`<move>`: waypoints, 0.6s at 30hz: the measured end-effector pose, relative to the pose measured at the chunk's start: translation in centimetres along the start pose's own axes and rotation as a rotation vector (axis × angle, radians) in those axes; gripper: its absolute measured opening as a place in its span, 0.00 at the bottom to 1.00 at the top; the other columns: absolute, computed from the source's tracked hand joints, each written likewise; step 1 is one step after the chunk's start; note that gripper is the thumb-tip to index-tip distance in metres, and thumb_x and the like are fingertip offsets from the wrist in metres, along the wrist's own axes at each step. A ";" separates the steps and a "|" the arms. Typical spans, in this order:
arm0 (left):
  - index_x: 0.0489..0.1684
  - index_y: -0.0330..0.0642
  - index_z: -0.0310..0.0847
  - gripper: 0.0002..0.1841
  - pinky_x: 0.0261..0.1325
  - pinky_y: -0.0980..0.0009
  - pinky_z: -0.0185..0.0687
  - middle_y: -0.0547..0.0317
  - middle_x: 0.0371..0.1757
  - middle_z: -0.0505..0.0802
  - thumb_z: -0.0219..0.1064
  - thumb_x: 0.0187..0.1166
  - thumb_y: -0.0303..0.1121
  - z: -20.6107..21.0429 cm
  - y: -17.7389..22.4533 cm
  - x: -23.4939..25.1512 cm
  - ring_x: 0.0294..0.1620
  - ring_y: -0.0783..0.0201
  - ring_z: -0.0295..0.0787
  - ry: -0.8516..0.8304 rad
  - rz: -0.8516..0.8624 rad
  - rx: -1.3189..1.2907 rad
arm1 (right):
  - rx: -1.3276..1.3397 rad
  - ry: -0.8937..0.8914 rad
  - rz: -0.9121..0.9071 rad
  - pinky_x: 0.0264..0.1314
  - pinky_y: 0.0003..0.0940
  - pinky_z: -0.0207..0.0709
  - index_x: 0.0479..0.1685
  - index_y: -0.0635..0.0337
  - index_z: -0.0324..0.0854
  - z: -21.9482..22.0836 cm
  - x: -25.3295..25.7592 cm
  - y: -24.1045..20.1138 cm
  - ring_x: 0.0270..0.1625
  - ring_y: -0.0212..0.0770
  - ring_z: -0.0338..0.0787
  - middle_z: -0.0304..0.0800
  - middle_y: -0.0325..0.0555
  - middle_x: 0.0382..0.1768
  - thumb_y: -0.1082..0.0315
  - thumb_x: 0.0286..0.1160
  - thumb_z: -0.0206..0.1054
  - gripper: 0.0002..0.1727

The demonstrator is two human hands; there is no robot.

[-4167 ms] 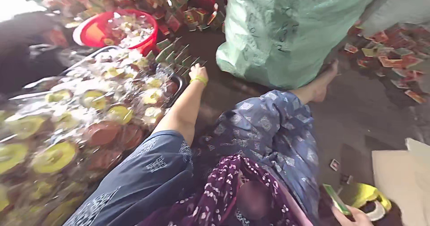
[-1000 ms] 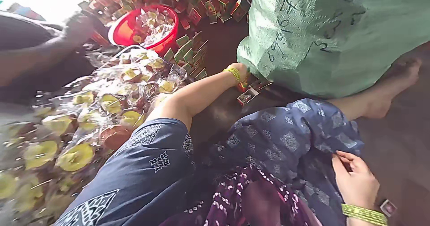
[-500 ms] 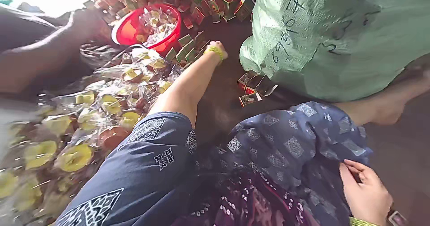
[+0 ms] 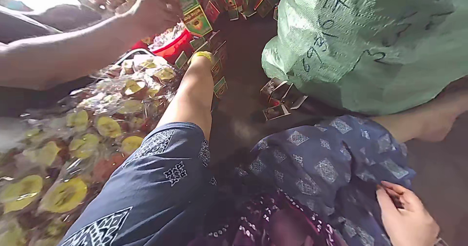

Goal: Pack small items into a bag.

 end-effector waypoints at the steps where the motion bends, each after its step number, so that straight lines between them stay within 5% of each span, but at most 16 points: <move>1: 0.64 0.25 0.80 0.18 0.71 0.29 0.69 0.25 0.74 0.80 0.51 0.90 0.30 0.4 0.8 0.5 0.77 0.29 0.75 -0.023 0.051 0.089 | 0.002 0.000 -0.001 0.56 0.40 0.84 0.55 0.76 0.83 0.0 0.0 0.0 0.48 0.46 0.92 0.91 0.68 0.47 0.70 0.76 0.66 0.16; 6: 0.50 0.31 0.88 0.15 0.59 0.26 0.75 0.31 0.58 0.90 0.66 0.80 0.36 3.1 4.9 7.5 0.63 0.32 0.86 0.077 0.289 0.169 | -0.018 0.007 0.010 0.56 0.44 0.84 0.56 0.74 0.84 0.1 0.1 0.1 0.49 0.49 0.92 0.91 0.67 0.48 0.70 0.77 0.65 0.16; 9: 0.69 0.23 0.76 0.20 0.75 0.35 0.68 0.27 0.71 0.82 0.53 0.92 0.33 3.7 10.2 1.2 0.76 0.32 0.77 -0.162 0.405 0.268 | -0.013 0.025 -0.017 0.55 0.46 0.84 0.56 0.75 0.84 0.0 0.2 0.0 0.49 0.51 0.92 0.91 0.69 0.47 0.70 0.75 0.65 0.17; 14: 0.51 0.26 0.87 0.16 0.66 0.35 0.78 0.32 0.59 0.90 0.63 0.84 0.34 6.7 17.2 -2.9 0.65 0.37 0.86 -0.080 0.678 0.245 | 0.004 0.042 -0.019 0.56 0.46 0.84 0.55 0.74 0.84 -0.4 -0.1 0.2 0.49 0.50 0.92 0.92 0.67 0.48 0.69 0.76 0.66 0.16; 18: 0.76 0.34 0.75 0.26 0.73 0.31 0.72 0.31 0.69 0.85 0.59 0.86 0.42 5.8 17.8 -2.6 0.74 0.34 0.81 -0.048 0.684 -0.030 | 0.003 0.042 -0.042 0.55 0.46 0.85 0.55 0.73 0.85 -0.6 -0.1 0.1 0.48 0.50 0.93 0.92 0.67 0.47 0.67 0.78 0.67 0.16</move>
Point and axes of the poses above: each hand's wrist, its own x-axis towards the middle knuckle, its own z-axis out of the palm, y = z × x, the point moved 10 cm from there along x, towards the middle knuckle
